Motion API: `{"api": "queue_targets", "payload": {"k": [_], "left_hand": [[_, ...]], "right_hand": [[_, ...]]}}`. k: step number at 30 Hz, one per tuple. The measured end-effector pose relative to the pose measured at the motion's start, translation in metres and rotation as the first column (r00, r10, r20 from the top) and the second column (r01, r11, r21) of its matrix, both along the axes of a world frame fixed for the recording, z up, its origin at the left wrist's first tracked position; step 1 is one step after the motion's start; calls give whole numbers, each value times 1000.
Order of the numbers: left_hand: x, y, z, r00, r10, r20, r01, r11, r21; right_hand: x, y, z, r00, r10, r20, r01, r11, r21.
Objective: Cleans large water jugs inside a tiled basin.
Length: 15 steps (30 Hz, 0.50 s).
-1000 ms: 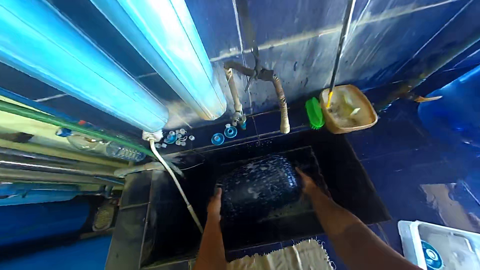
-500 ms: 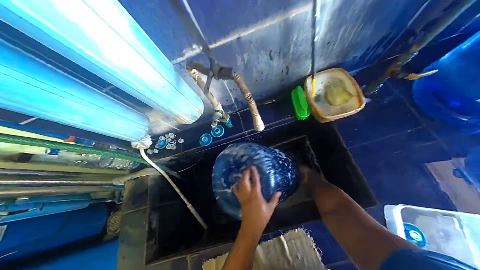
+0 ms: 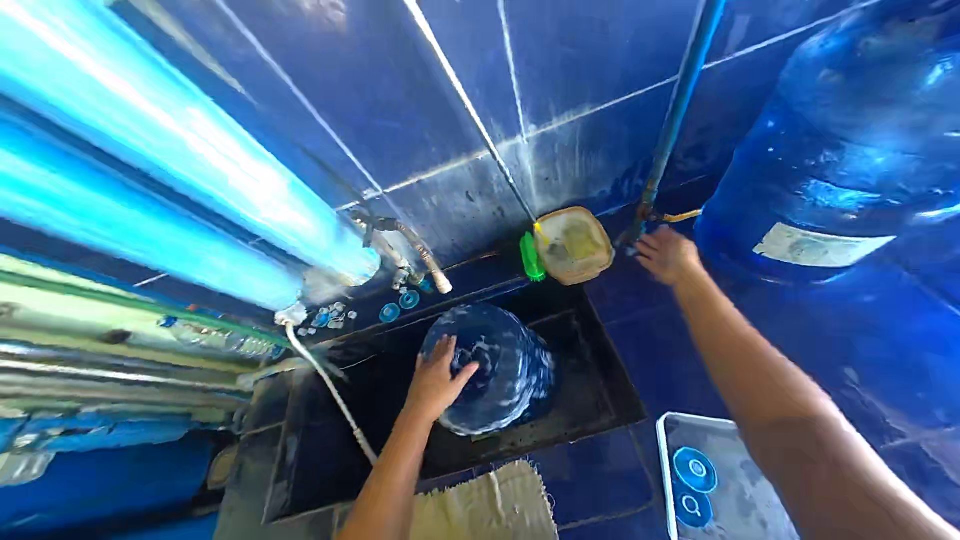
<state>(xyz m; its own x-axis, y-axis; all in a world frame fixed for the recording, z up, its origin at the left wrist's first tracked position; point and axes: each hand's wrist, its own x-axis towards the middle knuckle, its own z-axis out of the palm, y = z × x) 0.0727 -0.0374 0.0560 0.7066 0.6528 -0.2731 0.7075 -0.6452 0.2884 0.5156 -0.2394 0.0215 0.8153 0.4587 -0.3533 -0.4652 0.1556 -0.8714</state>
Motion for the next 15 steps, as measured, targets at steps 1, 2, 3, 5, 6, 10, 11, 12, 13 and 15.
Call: {"api": "queue_targets", "payload": {"k": [1, 2, 3, 5, 6, 10, 11, 12, 13, 15], "left_hand": [[13, -5, -5, 999, 46, 15, -47, 999, 9], [22, -11, -8, 998, 60, 34, -61, 998, 22], [27, -16, -9, 999, 33, 31, -33, 999, 21], [18, -23, -2, 994, -113, -8, 112, 991, -66], [3, -23, 2, 979, -204, -8, 202, 972, -117], [-67, 4, -4, 967, -202, 154, 237, 937, -258], [-75, 13, -12, 976, -126, 178, 169, 952, -255], [-73, 21, -20, 979, -62, 196, 108, 967, -231], [-62, 26, -28, 977, -22, 212, 64, 979, -194], [-30, 27, -40, 961, 8, 276, 30, 991, -133]], "right_hand": [[24, -1, -5, 996, -62, -60, 63, 998, 12], [42, 1, -5, 986, -139, -91, 140, 990, 7], [51, 7, 2, 970, -217, -106, 219, 976, 6], [49, 20, 22, 962, -269, -39, 269, 963, -4], [40, 24, 27, 959, -261, 105, 269, 960, -70], [-26, 33, 36, 859, -72, 508, 218, 947, -236], [-56, 39, 36, 864, -4, 503, 151, 956, -252], [-91, 50, 36, 866, 114, 487, 23, 964, -265], [-131, 68, 36, 856, 248, 454, -131, 953, -273], [-214, 118, 42, 765, 540, 350, -472, 841, -265]]}}
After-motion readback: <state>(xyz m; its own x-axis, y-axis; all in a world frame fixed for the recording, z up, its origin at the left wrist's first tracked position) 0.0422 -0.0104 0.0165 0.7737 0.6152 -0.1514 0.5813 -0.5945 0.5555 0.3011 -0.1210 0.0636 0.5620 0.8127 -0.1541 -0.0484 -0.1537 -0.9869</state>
